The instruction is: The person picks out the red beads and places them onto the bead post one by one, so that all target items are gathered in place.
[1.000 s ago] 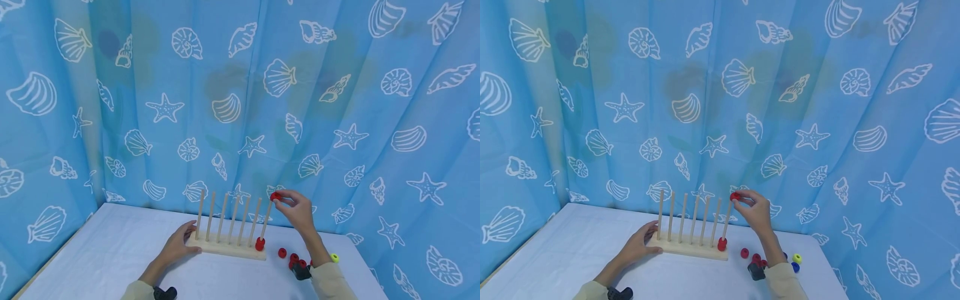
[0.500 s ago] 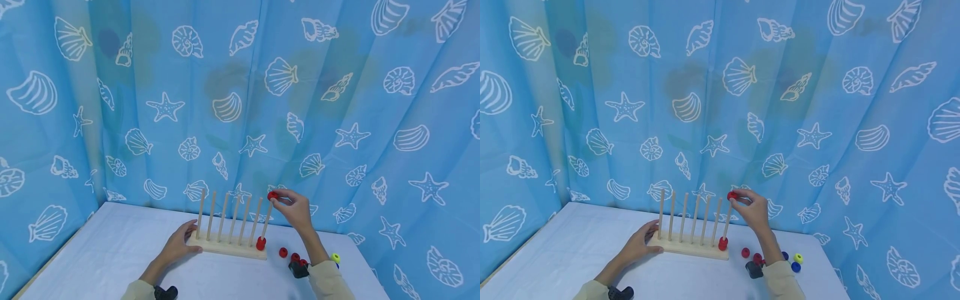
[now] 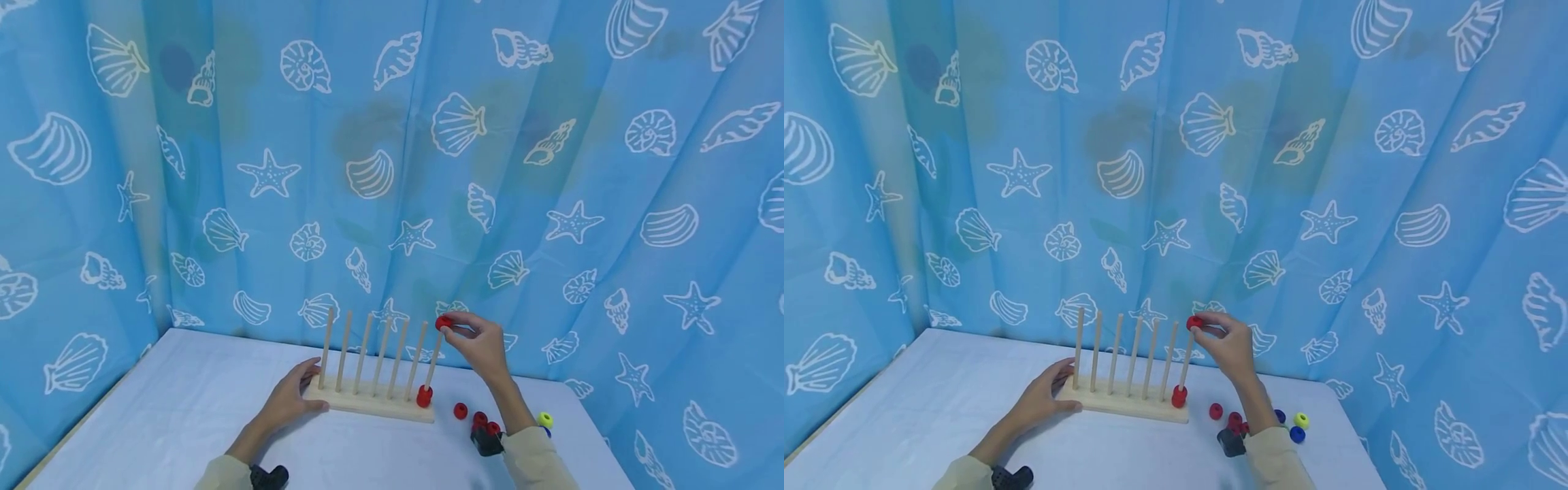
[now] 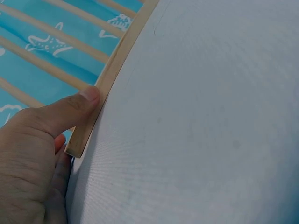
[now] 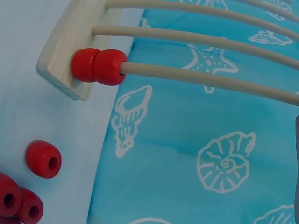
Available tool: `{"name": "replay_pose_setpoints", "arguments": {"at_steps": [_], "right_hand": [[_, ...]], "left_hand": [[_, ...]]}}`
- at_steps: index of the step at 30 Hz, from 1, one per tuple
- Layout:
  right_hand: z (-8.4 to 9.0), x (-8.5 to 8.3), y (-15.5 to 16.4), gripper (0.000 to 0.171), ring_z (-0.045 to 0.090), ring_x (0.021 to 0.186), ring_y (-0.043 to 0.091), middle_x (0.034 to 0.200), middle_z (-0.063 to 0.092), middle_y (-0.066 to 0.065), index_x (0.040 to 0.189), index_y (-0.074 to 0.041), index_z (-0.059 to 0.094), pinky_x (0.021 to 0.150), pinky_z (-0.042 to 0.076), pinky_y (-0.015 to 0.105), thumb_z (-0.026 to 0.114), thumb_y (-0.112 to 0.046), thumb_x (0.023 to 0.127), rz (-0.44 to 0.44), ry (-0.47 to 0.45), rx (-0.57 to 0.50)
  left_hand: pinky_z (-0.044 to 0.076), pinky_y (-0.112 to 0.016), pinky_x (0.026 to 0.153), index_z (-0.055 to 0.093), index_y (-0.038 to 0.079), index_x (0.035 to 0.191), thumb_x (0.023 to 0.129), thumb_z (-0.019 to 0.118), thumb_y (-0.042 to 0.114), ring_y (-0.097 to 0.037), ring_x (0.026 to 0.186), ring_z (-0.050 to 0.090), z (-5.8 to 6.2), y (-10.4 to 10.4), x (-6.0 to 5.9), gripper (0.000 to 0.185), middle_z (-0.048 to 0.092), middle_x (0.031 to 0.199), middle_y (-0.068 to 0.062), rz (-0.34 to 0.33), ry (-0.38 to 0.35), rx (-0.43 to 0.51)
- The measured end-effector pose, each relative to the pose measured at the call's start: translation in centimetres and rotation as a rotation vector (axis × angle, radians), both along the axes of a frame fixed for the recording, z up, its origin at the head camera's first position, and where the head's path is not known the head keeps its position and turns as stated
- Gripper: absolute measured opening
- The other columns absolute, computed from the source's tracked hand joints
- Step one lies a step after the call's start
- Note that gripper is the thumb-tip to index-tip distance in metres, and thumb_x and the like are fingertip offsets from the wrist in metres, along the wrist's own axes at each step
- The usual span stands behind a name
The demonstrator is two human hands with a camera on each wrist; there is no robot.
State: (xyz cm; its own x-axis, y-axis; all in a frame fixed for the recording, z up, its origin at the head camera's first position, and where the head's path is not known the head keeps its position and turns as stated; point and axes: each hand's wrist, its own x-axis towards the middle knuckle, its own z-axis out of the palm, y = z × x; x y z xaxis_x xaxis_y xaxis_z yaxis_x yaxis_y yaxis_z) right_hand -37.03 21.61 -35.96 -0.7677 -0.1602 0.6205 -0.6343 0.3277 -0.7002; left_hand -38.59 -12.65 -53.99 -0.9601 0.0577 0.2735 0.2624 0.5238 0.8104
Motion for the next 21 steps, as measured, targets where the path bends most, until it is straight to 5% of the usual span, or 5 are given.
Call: {"name": "replay_pose_setpoints", "arguments": {"at_steps": [6,12,21], "right_hand": [[-1.4,-0.4,-0.1,0.032,0.06,0.09,0.028,0.105,0.059,0.011,0.106,-0.005,0.061,0.074,0.051,0.028,0.068,-0.011,0.075,-0.024,-0.033,0.018],[-4.8,-1.4,0.6,0.034,0.06,0.09,0.018,0.102,0.059,0.0,0.105,-0.014,0.063,0.074,0.052,0.026,0.069,-0.025,0.074,-0.074,-0.125,0.036],[-8.8,-1.7,1.0,0.038,0.06,0.09,0.016,0.101,0.059,0.0,0.104,-0.015,0.063,0.072,0.053,0.027,0.07,-0.031,0.071,-0.1,-0.224,0.036]], "left_hand": [[0.037,-0.036,0.097,0.037,0.023,0.13,0.046,0.079,0.046,-0.017,0.113,0.046,0.2,-0.1,0.2,0.097,0.051,0.116,0.004,-0.01,-0.002,0.003],[0.037,-0.034,0.098,0.037,0.023,0.13,0.046,0.079,0.047,-0.016,0.113,0.046,0.3,-0.1,0.1,0.096,0.051,0.116,0.004,-0.016,0.004,-0.003],[0.036,-0.035,0.098,0.037,0.022,0.13,0.046,0.079,0.047,-0.017,0.114,0.045,0.3,0.0,0.2,0.097,0.051,0.116,0.004,-0.013,0.003,0.001]]}}
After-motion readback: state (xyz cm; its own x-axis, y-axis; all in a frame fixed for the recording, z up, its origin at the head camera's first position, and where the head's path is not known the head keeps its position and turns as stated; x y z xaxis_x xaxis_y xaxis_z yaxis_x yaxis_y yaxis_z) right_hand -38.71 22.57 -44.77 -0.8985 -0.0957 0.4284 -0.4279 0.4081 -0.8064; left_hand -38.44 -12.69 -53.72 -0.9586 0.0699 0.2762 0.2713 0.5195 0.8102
